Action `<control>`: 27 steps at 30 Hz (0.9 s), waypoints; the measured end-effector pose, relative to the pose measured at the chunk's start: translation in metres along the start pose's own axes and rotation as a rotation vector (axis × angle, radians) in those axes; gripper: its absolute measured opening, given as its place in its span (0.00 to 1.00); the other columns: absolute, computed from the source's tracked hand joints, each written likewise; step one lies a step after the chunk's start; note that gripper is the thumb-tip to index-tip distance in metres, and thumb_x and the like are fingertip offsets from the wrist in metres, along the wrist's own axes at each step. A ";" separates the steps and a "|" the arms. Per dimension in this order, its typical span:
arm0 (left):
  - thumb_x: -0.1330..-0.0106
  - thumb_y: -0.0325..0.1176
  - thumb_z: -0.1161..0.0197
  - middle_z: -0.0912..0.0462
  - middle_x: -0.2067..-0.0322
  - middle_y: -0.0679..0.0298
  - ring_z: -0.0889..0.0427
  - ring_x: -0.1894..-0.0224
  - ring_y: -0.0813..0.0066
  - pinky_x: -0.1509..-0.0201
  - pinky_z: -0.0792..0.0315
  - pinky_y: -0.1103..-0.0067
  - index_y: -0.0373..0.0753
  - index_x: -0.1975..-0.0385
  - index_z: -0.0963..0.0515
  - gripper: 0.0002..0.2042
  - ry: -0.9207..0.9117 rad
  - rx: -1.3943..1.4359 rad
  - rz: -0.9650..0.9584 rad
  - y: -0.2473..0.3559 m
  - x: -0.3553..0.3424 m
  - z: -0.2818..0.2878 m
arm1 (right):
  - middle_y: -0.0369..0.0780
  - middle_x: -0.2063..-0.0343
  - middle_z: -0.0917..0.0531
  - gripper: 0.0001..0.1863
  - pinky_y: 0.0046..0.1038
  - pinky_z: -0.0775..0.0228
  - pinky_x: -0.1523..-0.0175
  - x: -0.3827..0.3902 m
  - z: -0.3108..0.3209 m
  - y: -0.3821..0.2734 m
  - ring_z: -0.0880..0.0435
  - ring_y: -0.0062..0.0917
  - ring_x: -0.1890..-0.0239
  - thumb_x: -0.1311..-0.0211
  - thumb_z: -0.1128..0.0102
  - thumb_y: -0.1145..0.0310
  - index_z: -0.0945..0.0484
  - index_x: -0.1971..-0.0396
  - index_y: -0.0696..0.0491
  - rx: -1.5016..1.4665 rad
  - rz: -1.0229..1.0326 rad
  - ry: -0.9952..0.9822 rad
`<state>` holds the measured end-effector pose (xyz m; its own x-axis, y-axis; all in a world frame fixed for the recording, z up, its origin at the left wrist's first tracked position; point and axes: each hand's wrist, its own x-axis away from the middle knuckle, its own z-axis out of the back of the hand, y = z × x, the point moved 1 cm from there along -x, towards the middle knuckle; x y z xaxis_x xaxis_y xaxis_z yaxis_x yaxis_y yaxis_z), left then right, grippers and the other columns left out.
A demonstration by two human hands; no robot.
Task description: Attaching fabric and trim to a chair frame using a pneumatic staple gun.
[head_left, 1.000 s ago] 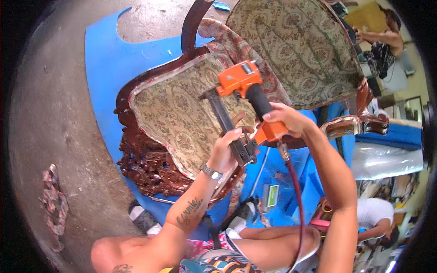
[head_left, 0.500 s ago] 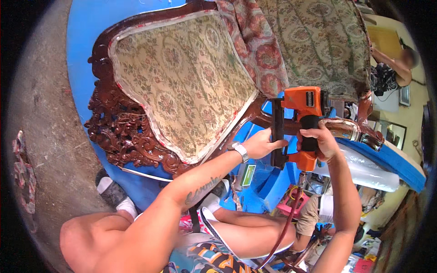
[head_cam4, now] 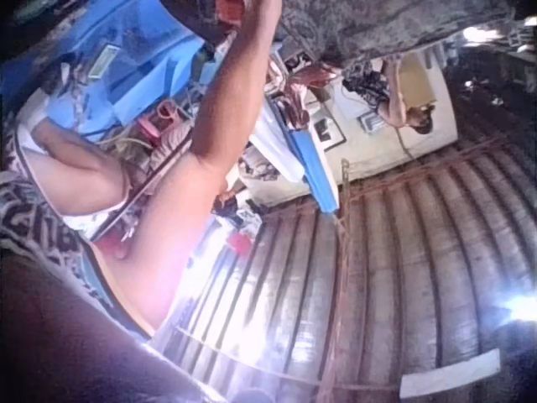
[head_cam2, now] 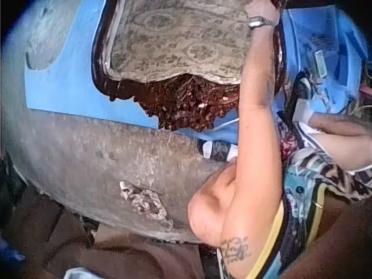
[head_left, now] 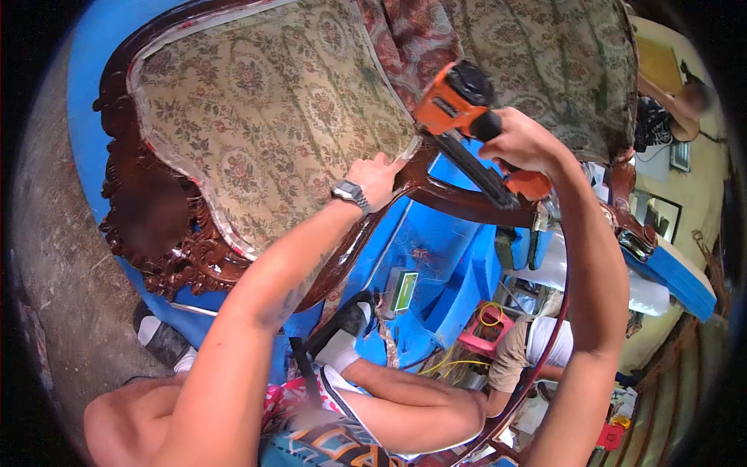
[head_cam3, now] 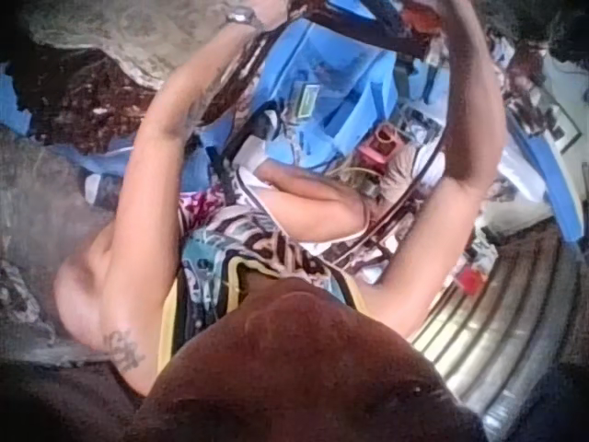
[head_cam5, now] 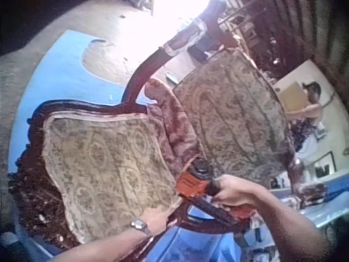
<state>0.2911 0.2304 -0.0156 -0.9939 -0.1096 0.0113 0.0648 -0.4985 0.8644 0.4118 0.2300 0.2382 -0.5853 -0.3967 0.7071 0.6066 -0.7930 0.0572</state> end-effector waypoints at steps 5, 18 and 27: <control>0.34 0.34 0.52 0.21 0.62 0.51 0.19 0.60 0.51 0.56 0.25 0.61 0.50 0.40 0.33 0.20 -0.059 0.042 0.046 -0.019 -0.029 0.001 | 0.38 0.85 0.25 0.10 0.26 0.32 0.78 -0.056 -0.003 -0.003 0.24 0.21 0.83 0.59 0.41 0.71 0.27 0.75 0.59 0.128 -0.109 -0.069; 0.41 0.35 0.46 0.26 0.58 0.49 0.21 0.60 0.50 0.56 0.25 0.63 0.44 0.48 0.25 0.19 -0.074 0.064 -0.018 -0.044 -0.083 -0.012 | 0.37 0.87 0.25 0.08 0.26 0.32 0.80 -0.167 0.013 0.046 0.23 0.22 0.85 0.59 0.40 0.72 0.26 0.77 0.59 0.161 -0.129 -0.299; 0.43 0.38 0.45 0.25 0.58 0.50 0.21 0.58 0.51 0.54 0.26 0.62 0.42 0.44 0.30 0.25 -0.217 0.014 0.063 -0.044 -0.125 -0.019 | 0.35 0.88 0.26 0.09 0.26 0.35 0.82 -0.198 0.013 0.088 0.26 0.21 0.87 0.59 0.39 0.74 0.26 0.75 0.58 0.040 -0.112 -0.425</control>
<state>0.4139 0.2499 -0.0650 -0.9840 0.0483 0.1716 0.1272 -0.4843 0.8656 0.5884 0.2450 0.1123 -0.3804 -0.0766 0.9217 0.5769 -0.7985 0.1717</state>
